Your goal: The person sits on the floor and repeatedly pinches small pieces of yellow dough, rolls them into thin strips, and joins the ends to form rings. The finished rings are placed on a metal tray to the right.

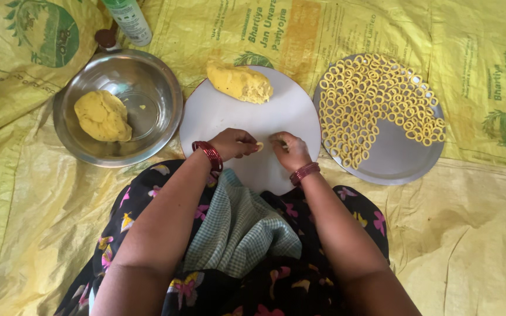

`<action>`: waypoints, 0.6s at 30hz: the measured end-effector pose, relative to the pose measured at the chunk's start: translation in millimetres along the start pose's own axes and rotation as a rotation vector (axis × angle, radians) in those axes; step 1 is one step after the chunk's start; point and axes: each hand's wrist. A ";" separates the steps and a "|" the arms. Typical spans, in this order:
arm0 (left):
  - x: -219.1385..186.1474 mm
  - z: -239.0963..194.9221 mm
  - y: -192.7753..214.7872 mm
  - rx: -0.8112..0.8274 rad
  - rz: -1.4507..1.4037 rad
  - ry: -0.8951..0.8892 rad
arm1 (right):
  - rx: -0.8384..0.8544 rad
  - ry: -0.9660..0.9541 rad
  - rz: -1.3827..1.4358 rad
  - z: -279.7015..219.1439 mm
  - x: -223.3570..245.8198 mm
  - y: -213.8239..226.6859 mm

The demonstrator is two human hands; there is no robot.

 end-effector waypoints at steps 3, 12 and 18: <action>-3.9 -0.8 0.9 -0.003 -0.093 0.001 | 0.154 -0.230 0.441 -2.9 1.9 -4.4; 9.6 10.1 1.1 0.029 -0.221 0.072 | 0.123 -0.321 0.673 -2.1 -4.0 -11.0; 9.5 8.8 -0.1 -0.021 -0.162 0.088 | 0.121 -0.279 0.540 -5.2 0.0 -10.5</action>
Point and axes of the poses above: each hand's wrist, its own z-axis towards the middle knuckle, its own y-axis out of the back of the hand, x = y × z, and after that the axes turned 14 degrees about -x, right-handed
